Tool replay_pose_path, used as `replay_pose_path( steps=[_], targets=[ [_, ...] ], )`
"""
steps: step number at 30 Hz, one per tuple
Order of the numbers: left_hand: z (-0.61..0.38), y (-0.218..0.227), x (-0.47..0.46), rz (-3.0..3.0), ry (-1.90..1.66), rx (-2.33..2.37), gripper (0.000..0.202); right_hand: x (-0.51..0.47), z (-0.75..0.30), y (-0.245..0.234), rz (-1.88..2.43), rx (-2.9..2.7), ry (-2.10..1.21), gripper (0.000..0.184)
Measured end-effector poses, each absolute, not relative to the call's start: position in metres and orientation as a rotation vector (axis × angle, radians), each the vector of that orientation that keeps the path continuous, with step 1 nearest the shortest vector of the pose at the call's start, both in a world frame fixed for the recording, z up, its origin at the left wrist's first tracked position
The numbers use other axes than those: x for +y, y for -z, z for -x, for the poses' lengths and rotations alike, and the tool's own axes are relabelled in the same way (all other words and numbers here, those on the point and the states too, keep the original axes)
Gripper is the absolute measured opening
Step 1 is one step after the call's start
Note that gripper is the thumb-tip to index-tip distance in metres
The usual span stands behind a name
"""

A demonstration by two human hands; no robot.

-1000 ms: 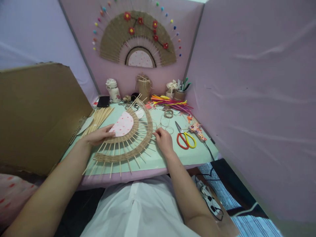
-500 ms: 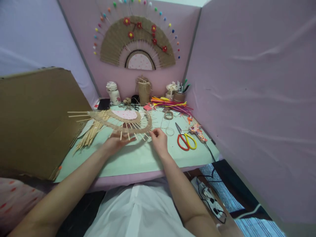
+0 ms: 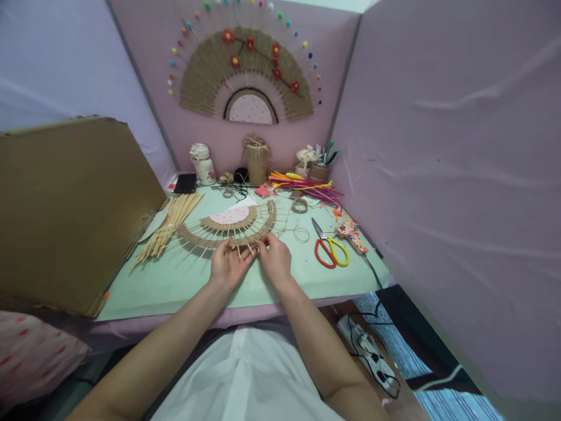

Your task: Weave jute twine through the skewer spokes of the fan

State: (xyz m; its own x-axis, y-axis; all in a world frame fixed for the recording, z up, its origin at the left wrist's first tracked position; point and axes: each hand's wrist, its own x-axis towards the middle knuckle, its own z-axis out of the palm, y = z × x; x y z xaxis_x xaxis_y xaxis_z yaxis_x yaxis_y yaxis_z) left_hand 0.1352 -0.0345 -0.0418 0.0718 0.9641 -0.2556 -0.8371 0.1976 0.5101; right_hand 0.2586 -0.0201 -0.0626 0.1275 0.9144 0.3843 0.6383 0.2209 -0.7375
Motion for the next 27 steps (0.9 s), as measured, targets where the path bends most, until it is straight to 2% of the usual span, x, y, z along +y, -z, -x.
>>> replay_pose_path(
  steps=[4, 12, 18, 27],
  targets=[
    [-0.125, 0.044, -0.035, -0.171, -1.281, 0.500, 0.016, -0.025, -0.255, 0.059, 1.519, -1.617, -0.391, 0.018],
    [-0.116, 0.045, -0.036, -0.133, -1.219, 0.548, 0.030, -0.027, -0.265, 0.042, 1.558, -1.848, -0.261, 0.016],
    [-0.110, 0.046, -0.040, -0.128, -1.197, 0.585, 0.028, -0.021, -0.290, 0.027, 1.427, -2.028, -0.185, 0.011],
    [-0.106, 0.046, -0.046, -0.170, -1.191, 0.568, 0.028, -0.021, -0.300, 0.039, 1.410, -1.910, -0.166, 0.017]
  ],
)
